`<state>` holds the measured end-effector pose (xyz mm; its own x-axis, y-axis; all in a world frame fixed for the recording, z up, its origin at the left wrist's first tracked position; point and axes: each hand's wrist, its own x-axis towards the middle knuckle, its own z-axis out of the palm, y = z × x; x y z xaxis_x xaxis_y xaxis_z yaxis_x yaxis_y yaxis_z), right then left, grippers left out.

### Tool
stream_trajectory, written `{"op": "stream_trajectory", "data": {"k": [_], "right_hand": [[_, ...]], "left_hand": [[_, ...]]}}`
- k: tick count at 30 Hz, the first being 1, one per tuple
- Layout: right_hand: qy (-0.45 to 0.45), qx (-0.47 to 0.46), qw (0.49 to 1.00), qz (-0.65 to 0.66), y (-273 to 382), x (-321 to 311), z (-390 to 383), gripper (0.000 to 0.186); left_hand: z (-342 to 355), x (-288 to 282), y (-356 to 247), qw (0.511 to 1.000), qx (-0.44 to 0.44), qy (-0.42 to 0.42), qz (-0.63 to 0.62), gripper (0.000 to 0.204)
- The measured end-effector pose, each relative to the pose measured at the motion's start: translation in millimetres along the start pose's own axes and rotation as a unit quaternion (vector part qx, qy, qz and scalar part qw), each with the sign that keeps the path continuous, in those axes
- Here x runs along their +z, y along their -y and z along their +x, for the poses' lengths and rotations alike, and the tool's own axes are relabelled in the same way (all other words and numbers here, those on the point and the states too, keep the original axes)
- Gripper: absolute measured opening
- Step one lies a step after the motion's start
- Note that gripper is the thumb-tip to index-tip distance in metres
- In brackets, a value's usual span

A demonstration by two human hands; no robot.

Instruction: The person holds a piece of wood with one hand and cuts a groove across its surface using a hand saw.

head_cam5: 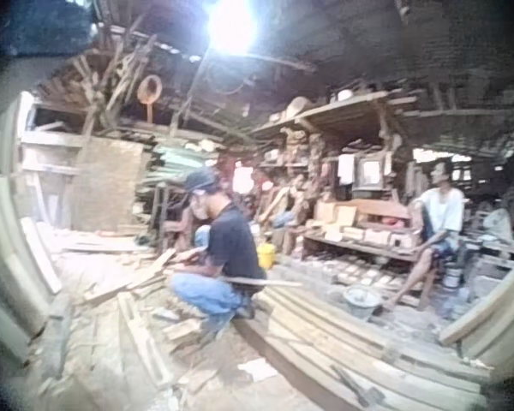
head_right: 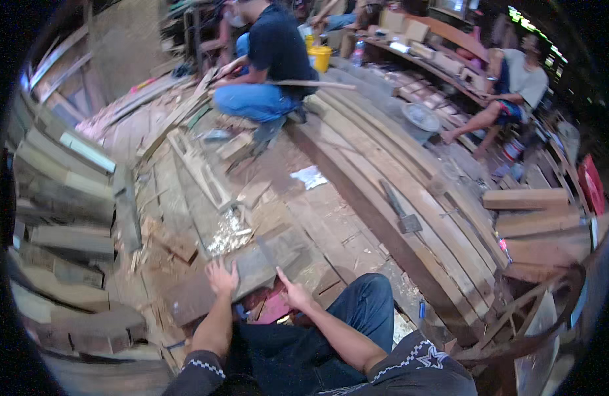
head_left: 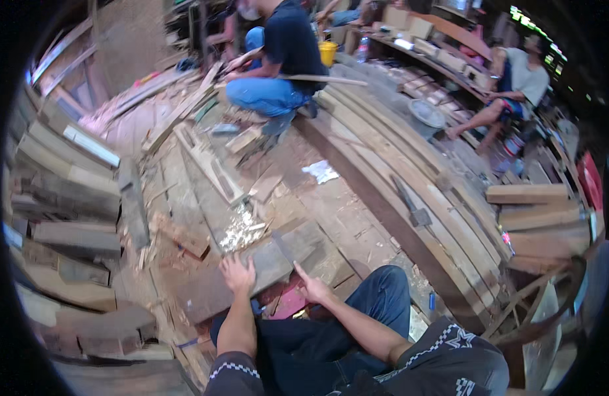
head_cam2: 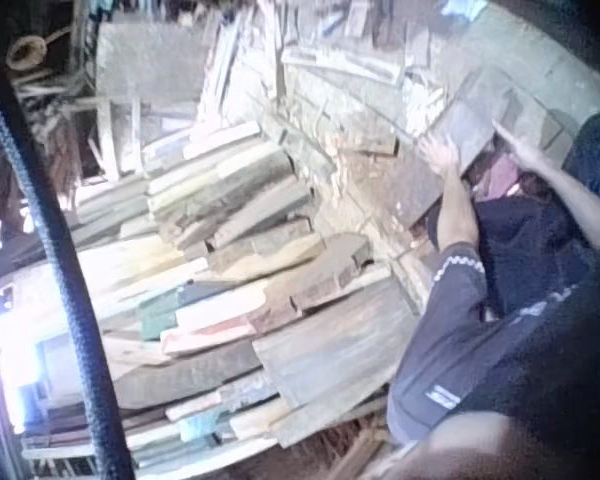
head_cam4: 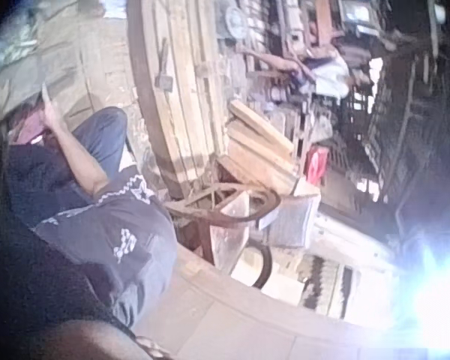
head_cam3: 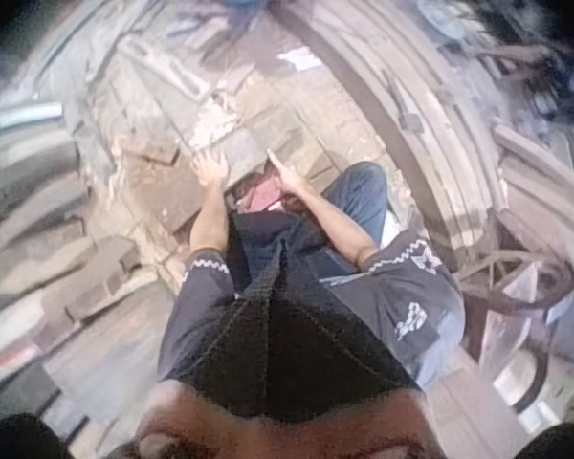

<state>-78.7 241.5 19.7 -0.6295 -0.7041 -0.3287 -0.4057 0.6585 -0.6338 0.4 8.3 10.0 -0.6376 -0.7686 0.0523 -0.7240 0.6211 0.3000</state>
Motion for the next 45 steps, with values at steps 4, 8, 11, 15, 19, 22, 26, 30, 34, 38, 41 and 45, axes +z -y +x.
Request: {"op": "stream_trajectory", "data": {"k": [4,8,11,15,19,22,26,30,34,38,41,45], "right_hand": [[-0.074,0.003,0.995,0.063,16.6,24.9,-8.7,0.077],[-0.177,0.025,0.984,0.012,-71.6,50.7,1.1,0.052],[-0.085,0.041,0.991,0.093,-20.3,44.7,-2.0,0.031],[0.042,0.134,0.959,0.245,-5.7,37.9,-4.4,0.031],[-0.063,0.03,0.987,0.144,-43.4,55.7,8.2,0.03],[-0.047,0.043,0.99,0.13,-51.5,63.6,16.7,0.032],[-0.02,0.067,0.99,0.125,-49.2,66.3,18.2,0.033],[-0.04,0.05,0.99,0.126,-49.5,61.0,14.1,0.037],[-0.03,0.046,0.985,0.165,-35.7,51.9,6.9,0.039],[0.008,0.059,0.984,0.168,-36.9,45.3,8.7,0.038],[-0.001,0.081,0.977,0.196,-41.4,43.2,4.3,0.032],[0.012,0.063,0.977,0.204,-20.1,32.0,-13.1,0.035]], "left_hand": [[-3.2,0.9,35.7,1.0,-0.001,-0.026,0.004,0.057],[-0.8,13.2,-21.3,0.999,0.023,0.0,-0.026,0.056],[-1.3,0.7,13.1,0.999,0.006,-0.03,-0.023,0.055],[-1.1,0.9,14.1,1.0,-0.003,-0.021,-0.021,0.055],[0.1,2.3,1.4,0.999,0.004,-0.021,-0.03,0.054],[0.2,6.1,2.3,1.0,0.003,-0.023,-0.012,0.055],[-3.3,2.8,4.7,1.0,-0.002,-0.015,-0.014,0.057],[-6.9,2.1,-1.1,1.0,0.006,-0.02,-0.022,0.057],[-6.7,2.9,5.9,0.999,0.008,-0.039,-0.014,0.057],[-3.0,7.1,9.7,0.998,0.039,-0.049,-0.005,0.061],[1.0,10.8,3.9,0.999,0.047,-0.025,0.0,0.065],[-0.5,9.9,21.3,1.0,0.026,-0.01,-0.004,0.067]]}}
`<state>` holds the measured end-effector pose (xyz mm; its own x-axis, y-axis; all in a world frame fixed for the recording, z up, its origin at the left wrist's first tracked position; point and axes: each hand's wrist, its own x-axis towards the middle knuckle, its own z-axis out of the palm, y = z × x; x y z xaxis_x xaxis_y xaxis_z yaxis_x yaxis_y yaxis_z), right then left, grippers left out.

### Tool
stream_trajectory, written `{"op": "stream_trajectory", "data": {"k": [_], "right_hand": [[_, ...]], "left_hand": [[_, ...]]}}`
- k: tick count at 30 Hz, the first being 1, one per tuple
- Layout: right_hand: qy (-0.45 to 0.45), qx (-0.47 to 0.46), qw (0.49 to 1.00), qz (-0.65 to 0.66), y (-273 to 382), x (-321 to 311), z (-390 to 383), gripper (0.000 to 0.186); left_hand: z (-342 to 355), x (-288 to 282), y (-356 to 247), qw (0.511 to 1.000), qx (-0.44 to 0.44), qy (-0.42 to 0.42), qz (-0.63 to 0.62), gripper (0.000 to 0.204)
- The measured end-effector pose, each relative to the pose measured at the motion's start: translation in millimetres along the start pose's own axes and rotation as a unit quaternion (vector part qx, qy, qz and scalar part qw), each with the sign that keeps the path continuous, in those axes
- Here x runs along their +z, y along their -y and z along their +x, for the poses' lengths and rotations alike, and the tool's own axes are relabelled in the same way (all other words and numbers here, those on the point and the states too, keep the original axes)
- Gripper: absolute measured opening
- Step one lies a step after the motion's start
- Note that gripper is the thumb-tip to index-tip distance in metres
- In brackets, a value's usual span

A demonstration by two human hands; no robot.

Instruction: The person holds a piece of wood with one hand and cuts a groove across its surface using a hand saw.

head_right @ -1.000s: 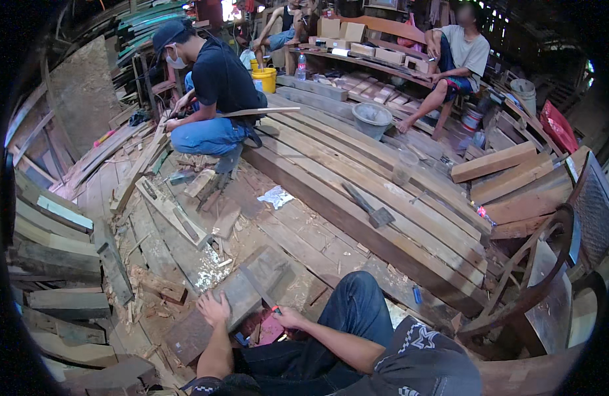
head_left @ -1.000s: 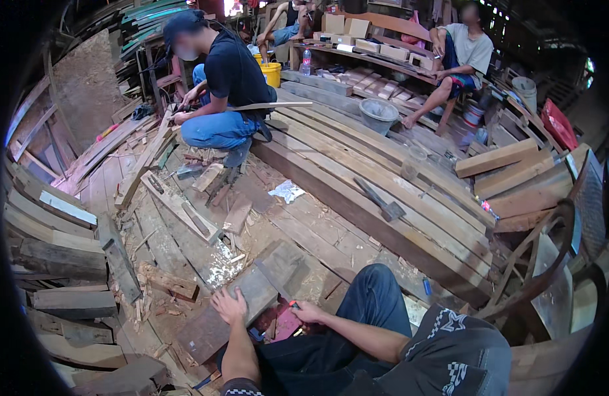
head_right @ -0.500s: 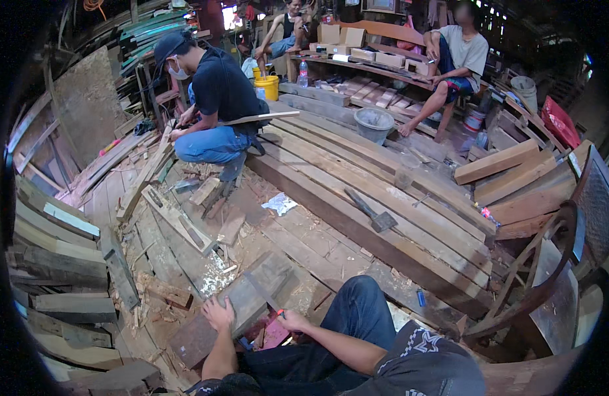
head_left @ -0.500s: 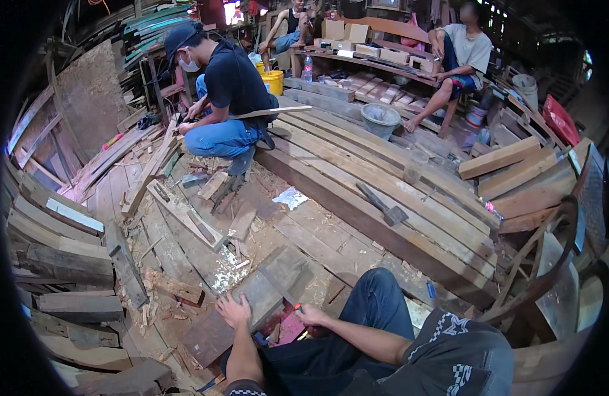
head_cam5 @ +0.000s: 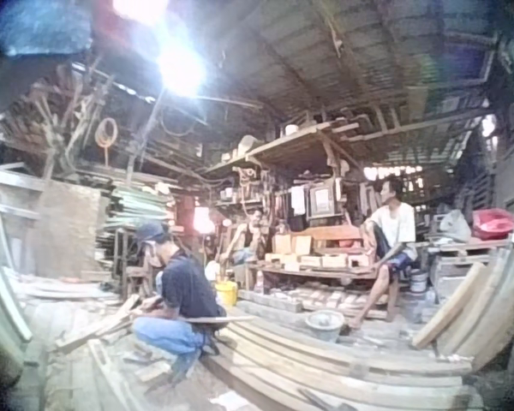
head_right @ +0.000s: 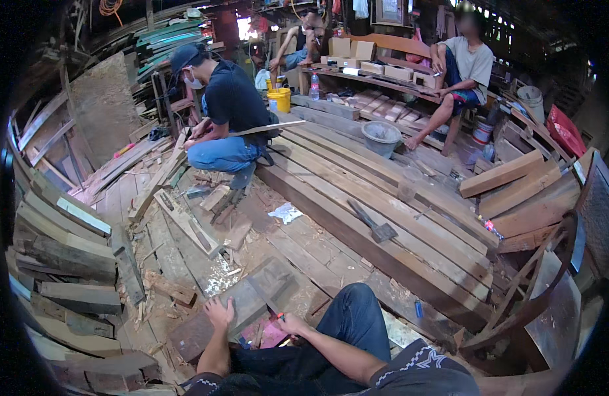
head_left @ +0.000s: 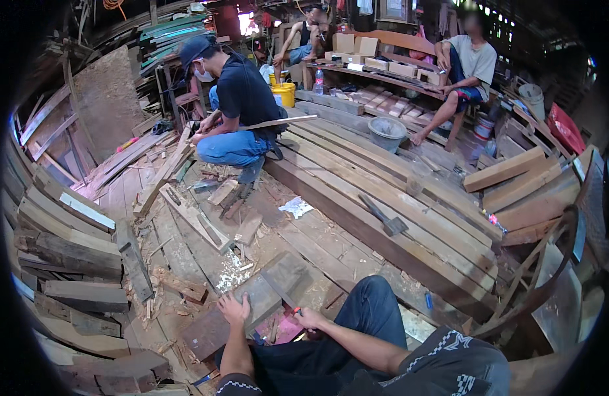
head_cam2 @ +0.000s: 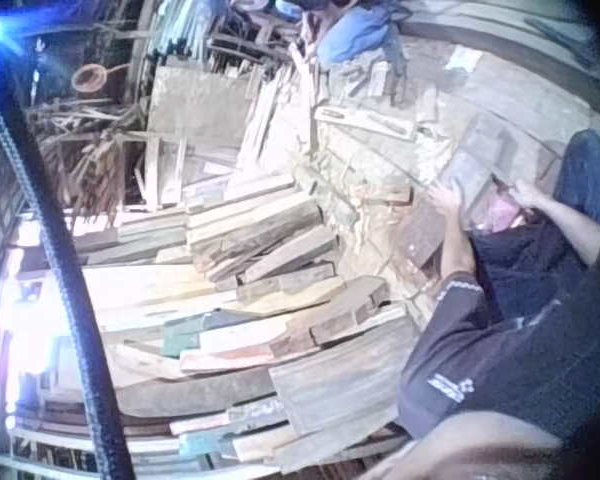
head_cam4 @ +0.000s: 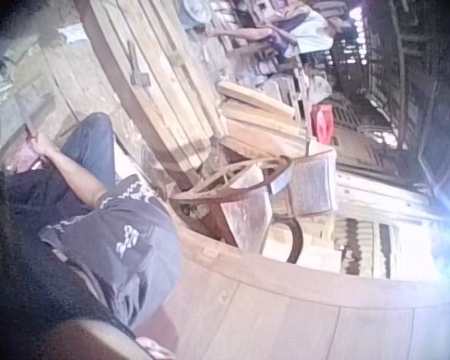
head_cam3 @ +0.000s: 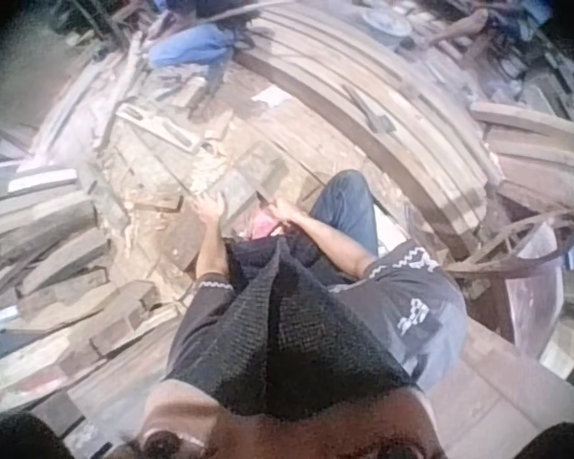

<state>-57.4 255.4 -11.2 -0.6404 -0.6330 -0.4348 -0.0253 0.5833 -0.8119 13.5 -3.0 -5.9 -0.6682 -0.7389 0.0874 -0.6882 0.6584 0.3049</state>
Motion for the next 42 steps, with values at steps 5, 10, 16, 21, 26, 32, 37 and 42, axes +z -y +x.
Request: {"op": "stream_trajectory", "data": {"k": [5,10,16,21,26,32,37,42], "right_hand": [[-0.038,-0.008,0.995,-0.088,-18.8,1.2,11.6,0.042],[-0.084,-0.075,0.99,-0.088,-24.2,5.5,15.6,0.044],[-0.131,-0.061,0.979,-0.142,10.6,5.2,-11.1,0.055],[-0.071,-0.03,0.981,-0.181,5.4,5.6,-7.9,0.052],[-0.069,-0.034,0.983,-0.167,21.9,2.3,4.5,0.054],[-0.075,-0.002,0.983,-0.166,29.0,8.7,-9.4,0.059],[-0.081,-0.002,0.982,-0.173,9.1,15.5,-8.2,0.06],[-0.102,-0.003,0.979,-0.175,17.2,14.0,6.7,0.057]], "left_hand": [[-4.1,-4.8,-11.1,1.0,0.005,0.003,-0.016,0.069],[1.4,-8.8,-17.9,1.0,-0.015,0.005,-0.004,0.069],[2.6,-6.0,-8.6,0.999,-0.034,0.017,-0.001,0.07],[4.2,-3.6,-14.1,0.999,-0.03,0.012,0.005,0.07],[3.2,-4.5,-15.1,1.0,-0.023,-0.004,-0.009,0.068],[2.3,-14.6,-14.8,0.999,-0.038,0.031,-0.001,0.067],[3.6,-9.6,-13.7,0.999,-0.038,0.014,-0.003,0.067],[4.9,-16.4,-22.7,0.999,-0.027,0.032,-0.022,0.067]]}}
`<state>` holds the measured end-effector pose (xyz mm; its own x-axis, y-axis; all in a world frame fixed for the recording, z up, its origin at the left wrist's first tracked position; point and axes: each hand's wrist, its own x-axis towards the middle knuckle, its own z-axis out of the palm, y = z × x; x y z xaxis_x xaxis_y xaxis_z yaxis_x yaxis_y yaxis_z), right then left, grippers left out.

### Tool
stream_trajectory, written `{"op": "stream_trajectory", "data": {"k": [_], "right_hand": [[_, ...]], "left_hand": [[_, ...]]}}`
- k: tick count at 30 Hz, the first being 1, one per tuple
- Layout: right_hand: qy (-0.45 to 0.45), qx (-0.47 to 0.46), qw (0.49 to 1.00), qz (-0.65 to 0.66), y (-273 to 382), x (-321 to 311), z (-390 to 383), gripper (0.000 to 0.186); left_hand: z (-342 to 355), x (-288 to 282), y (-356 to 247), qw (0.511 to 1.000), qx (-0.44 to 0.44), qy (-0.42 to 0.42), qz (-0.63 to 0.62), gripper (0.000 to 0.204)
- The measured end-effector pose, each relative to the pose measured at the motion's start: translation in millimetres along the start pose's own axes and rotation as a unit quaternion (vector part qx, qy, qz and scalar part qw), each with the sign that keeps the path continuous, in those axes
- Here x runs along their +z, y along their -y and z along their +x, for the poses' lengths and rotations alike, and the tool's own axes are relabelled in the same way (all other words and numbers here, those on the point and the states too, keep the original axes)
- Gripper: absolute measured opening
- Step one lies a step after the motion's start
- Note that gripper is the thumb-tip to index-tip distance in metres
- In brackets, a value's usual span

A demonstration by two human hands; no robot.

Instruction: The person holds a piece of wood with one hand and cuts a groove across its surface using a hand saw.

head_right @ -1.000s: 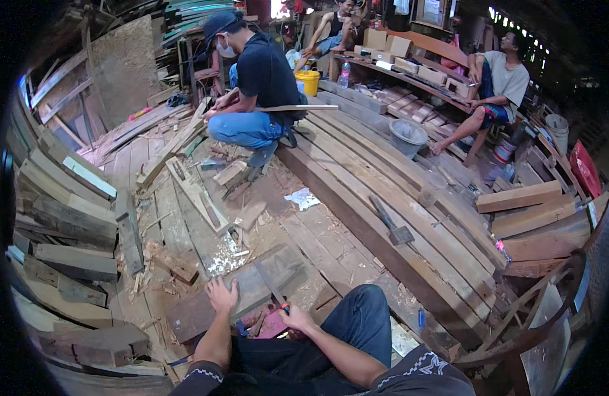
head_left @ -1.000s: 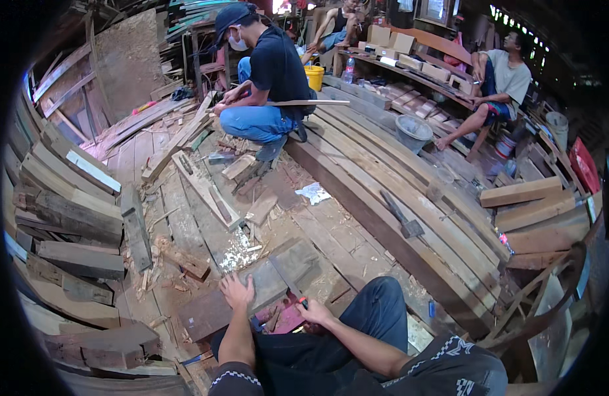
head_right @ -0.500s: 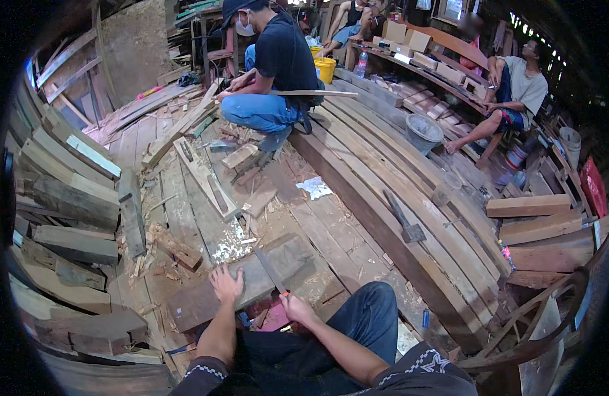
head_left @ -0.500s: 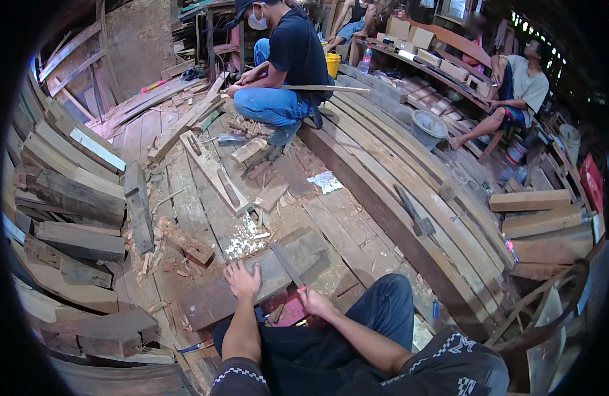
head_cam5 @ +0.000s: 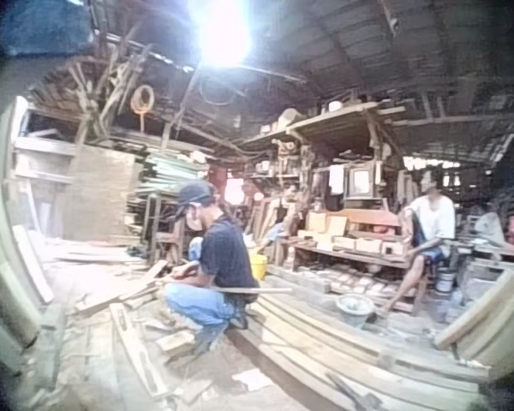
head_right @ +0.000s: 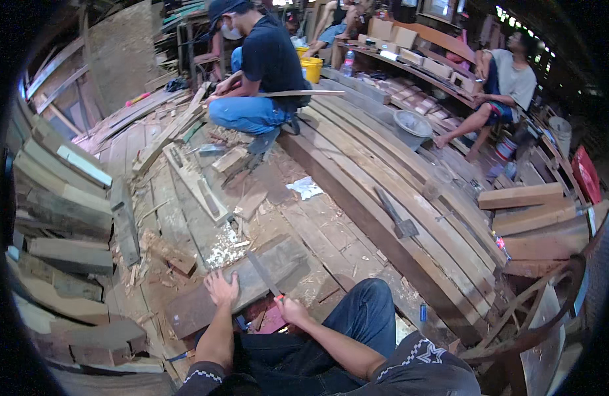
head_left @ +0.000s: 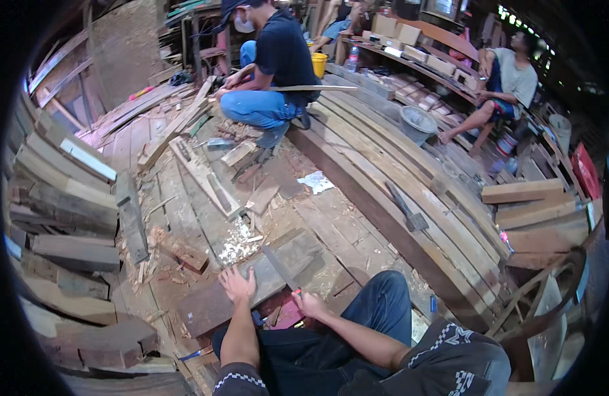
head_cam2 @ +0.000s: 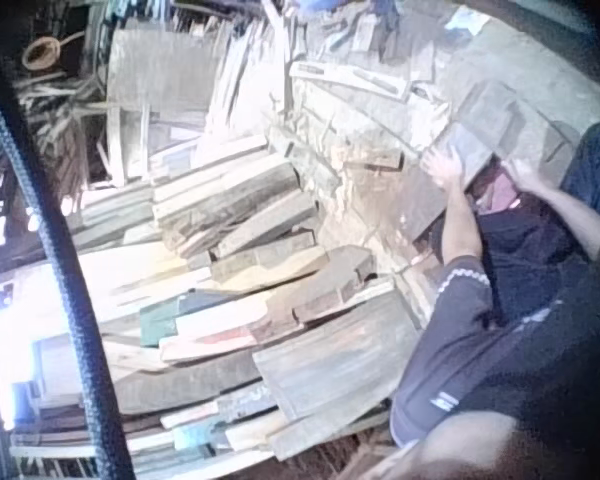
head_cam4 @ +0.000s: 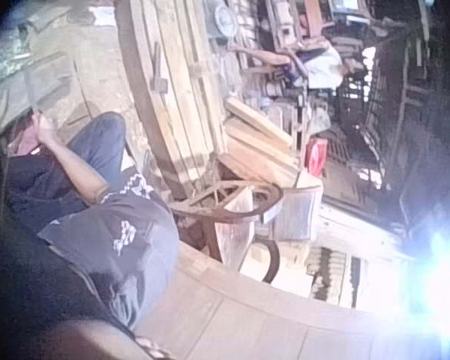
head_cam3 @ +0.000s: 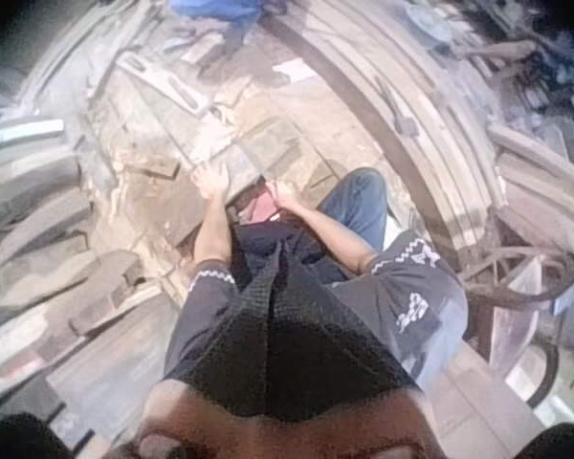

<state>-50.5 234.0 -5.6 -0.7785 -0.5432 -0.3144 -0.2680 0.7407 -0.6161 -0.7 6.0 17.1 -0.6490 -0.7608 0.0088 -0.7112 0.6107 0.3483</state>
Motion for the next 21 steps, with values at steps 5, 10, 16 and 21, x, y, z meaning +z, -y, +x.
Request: {"op": "stream_trajectory", "data": {"k": [5,10,16,21], "right_hand": [[-0.017,-0.016,1.0,-0.009,-3.5,7.9,-14.4,0.059],[0.043,-0.017,0.999,0.028,9.6,1.5,16.0,0.055],[0.017,0.018,0.999,0.025,-8.1,6.8,-10.7,0.05],[0.044,-0.006,0.999,-0.003,-7.2,6.3,9.7,0.055]], "left_hand": [[1.0,8.3,10.2,1.0,-0.017,0.0,0.023,0.07],[-1.5,-6.7,-1.7,1.0,-0.021,0.005,-0.005,0.066],[-4.4,14.5,7.7,1.0,-0.009,-0.012,0.002,0.065],[1.7,9.4,9.3,1.0,-0.004,-0.026,0.001,0.068]]}}
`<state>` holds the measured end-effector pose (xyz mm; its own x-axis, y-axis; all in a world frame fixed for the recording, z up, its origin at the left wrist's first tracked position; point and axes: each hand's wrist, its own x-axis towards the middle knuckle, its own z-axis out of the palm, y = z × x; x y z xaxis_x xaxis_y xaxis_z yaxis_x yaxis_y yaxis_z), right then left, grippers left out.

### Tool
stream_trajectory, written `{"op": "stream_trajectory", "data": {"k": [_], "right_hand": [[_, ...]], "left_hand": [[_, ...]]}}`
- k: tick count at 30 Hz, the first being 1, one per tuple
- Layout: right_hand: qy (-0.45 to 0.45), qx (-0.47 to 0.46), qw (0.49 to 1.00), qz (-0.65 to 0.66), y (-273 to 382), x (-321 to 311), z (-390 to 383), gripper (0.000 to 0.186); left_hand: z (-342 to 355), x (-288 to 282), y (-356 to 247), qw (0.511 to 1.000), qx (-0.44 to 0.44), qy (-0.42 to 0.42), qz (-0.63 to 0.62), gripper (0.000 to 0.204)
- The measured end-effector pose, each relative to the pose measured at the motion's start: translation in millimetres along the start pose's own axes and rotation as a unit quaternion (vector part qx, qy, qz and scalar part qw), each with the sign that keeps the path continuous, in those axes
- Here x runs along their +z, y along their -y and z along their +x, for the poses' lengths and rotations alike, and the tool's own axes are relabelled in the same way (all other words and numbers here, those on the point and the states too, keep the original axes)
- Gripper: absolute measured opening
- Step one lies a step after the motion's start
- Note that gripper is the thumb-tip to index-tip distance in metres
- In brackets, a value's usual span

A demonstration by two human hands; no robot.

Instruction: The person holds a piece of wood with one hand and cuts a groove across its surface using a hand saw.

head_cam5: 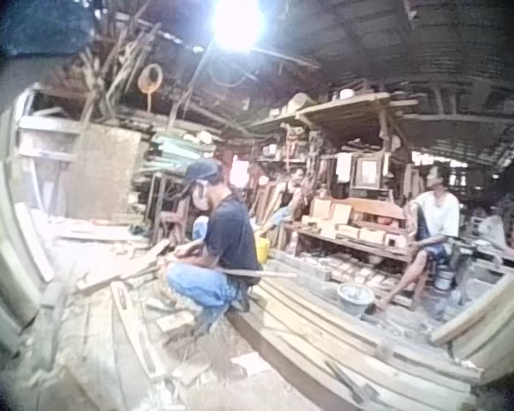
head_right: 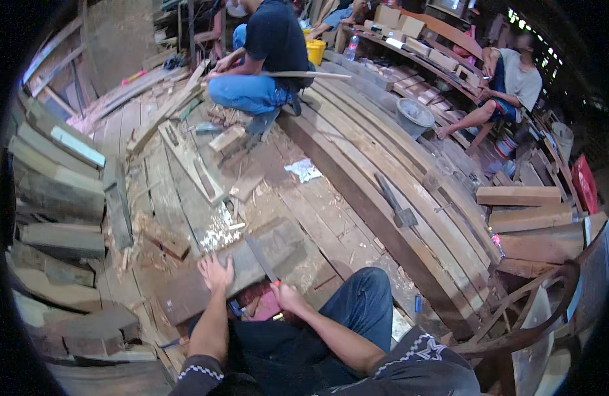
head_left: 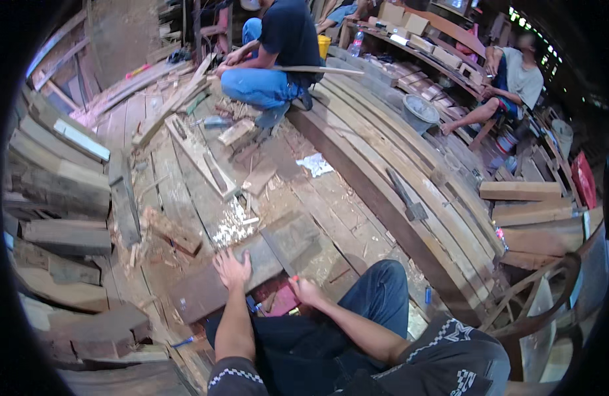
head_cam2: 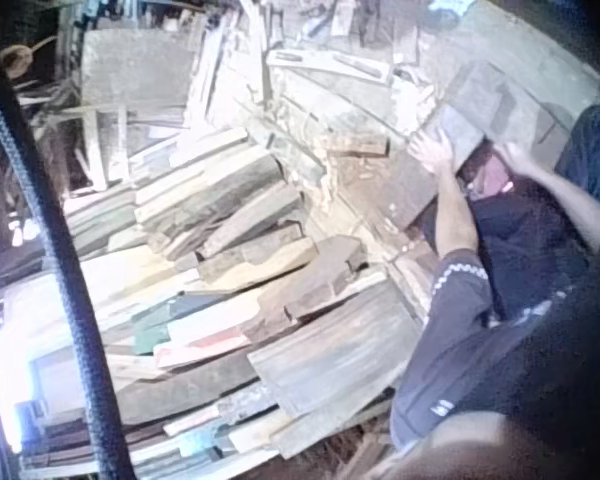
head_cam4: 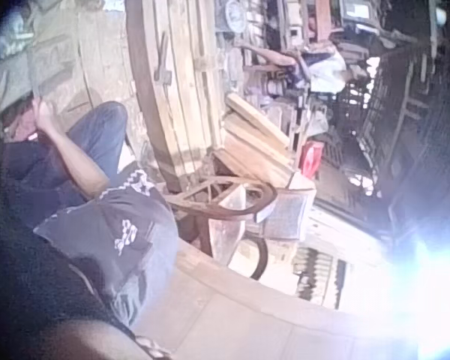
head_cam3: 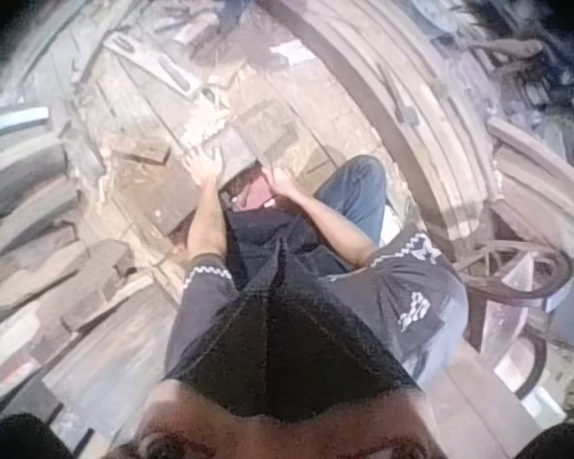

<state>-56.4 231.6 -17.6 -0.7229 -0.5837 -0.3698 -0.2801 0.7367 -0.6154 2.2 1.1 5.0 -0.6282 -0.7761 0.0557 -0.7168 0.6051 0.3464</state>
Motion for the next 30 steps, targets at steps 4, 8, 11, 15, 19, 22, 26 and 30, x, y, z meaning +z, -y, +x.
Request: {"op": "stream_trajectory", "data": {"k": [4,8,11,15,19,22,26,30], "right_hand": [[-0.002,-0.004,1.0,-0.006,7.4,1.0,9.1,0.057],[-0.082,-0.026,0.994,0.061,-5.7,0.2,-14.9,0.061],[-0.006,-0.001,1.0,0.028,1.2,-11.4,-10.2,0.062],[-0.013,0.049,0.999,-0.016,23.6,-18.5,-8.4,0.065],[-0.01,0.042,0.999,0.013,-2.2,-5.5,-26.2,0.06],[-0.063,0.008,0.997,-0.047,-12.2,-0.9,-19.2,0.055],[-0.113,-0.007,0.989,-0.091,12.5,-12.9,5.5,0.063],[-0.09,-0.016,0.993,-0.07,13.5,-12.1,-12.0,0.063]], "left_hand": [[5.5,3.2,2.8,1.0,-0.001,0.014,0.005,0.067],[6.4,4.5,7.7,1.0,0.001,-0.005,0.013,0.063],[0.5,4.1,1.9,1.0,0.01,-0.029,0.007,0.061],[-3.0,-2.3,-1.6,1.0,0.005,0.009,-0.004,0.063],[-7.9,4.2,6.1,1.0,-0.01,0.003,0.005,0.062],[-2.5,7.4,4.4,1.0,0.008,0.012,-0.002,0.065],[7.4,1.2,-6.4,1.0,0.012,-0.006,0.002,0.064],[3.6,-1.7,2.4,1.0,-0.005,0.022,-0.006,0.066]]}}
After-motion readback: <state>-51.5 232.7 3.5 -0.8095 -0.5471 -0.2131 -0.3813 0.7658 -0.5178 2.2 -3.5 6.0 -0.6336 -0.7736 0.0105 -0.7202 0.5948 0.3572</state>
